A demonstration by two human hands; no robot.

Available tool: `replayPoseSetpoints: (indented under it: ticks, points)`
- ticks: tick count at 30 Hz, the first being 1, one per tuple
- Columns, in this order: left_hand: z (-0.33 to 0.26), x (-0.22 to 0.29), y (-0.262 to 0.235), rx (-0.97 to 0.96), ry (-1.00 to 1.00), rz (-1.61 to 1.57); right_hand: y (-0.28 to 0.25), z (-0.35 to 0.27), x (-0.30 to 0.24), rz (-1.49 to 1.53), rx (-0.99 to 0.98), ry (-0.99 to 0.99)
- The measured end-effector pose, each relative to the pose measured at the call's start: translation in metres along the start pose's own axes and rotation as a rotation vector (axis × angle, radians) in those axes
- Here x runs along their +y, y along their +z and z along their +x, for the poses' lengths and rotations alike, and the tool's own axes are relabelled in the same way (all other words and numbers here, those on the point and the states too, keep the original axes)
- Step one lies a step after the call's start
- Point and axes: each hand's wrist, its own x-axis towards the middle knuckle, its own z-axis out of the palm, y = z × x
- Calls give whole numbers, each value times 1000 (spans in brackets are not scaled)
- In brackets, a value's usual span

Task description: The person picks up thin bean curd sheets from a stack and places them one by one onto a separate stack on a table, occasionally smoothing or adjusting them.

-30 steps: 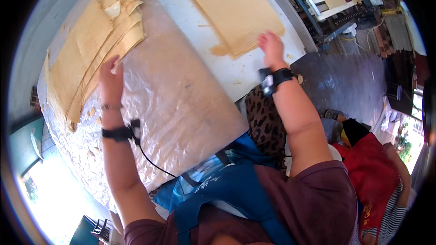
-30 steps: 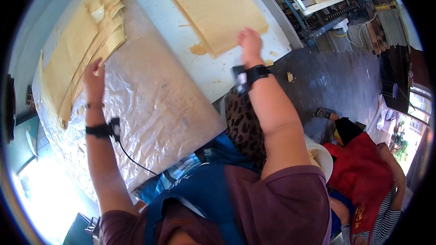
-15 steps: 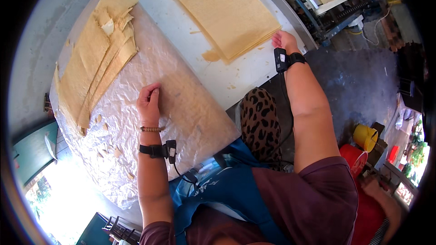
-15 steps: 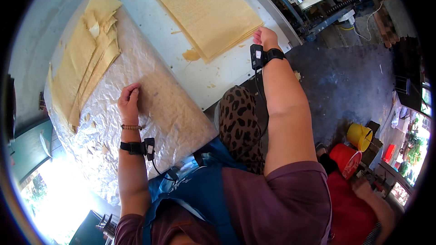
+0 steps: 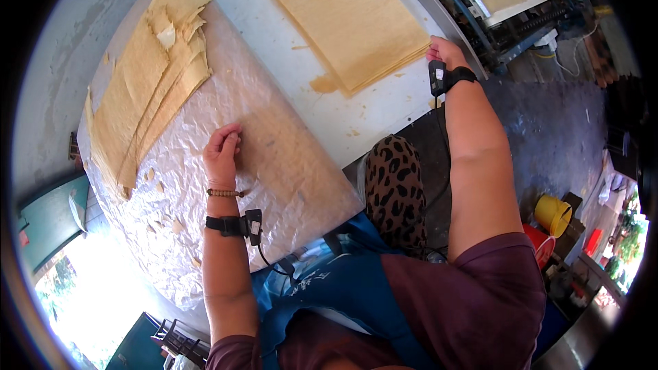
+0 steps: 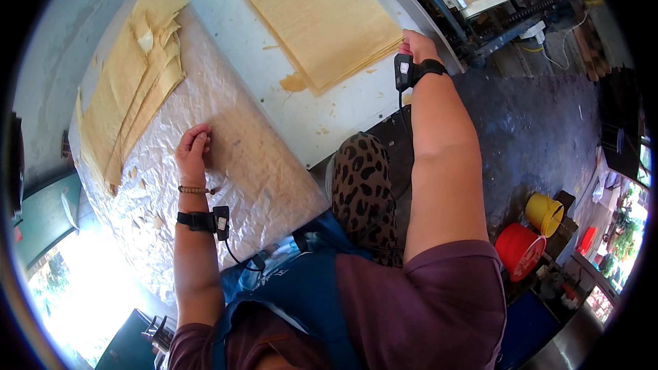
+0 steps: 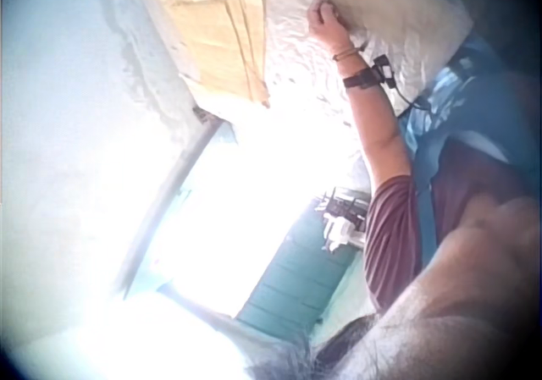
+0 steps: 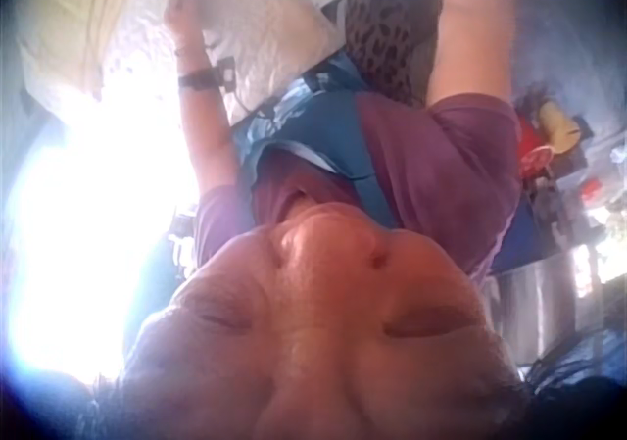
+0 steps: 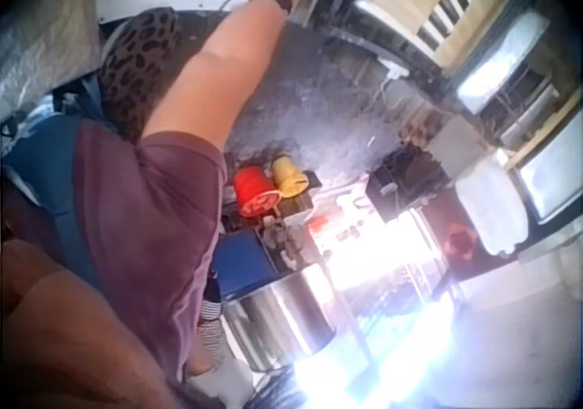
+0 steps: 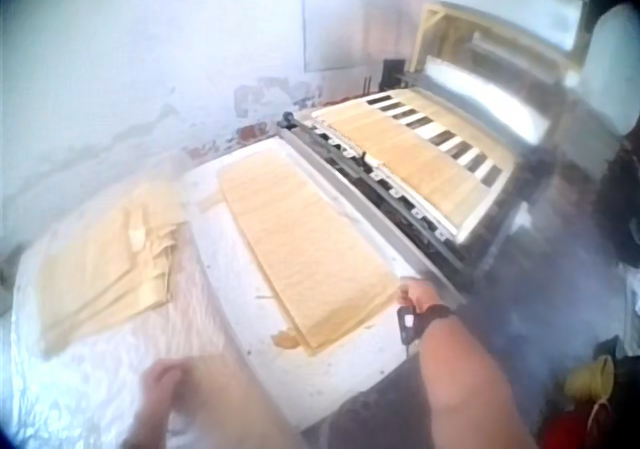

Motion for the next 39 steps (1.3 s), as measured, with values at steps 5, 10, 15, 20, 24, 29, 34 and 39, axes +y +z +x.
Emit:
replayPoseSetpoints:
  ticks: [5,10,15,20,24,29,34,39]
  points:
    - [-2,4,1,27,-35,-4,12,-35,-20,-668,79,-163]
    - [-3,6,0,26,-58,-49,31,-65,-28,-1183,493,-707]
    - [-4,8,0,39,-71,-79,38,-41,-16,-359,292,-738]
    - [2,1,3,32,-72,-63,56,-55,13,-111,-248,-47]
    - [-16,28,-3,-26,-53,10,57,-118,2,168,-471,31]
    - [-80,70,-1,17,502,674,11,-300,18,506,-480,206]
    - [-119,117,28,-30,840,570,-38,-441,1,527,-646,123]
    - [-124,168,50,-533,940,7,-64,-426,-12,694,-955,-125]
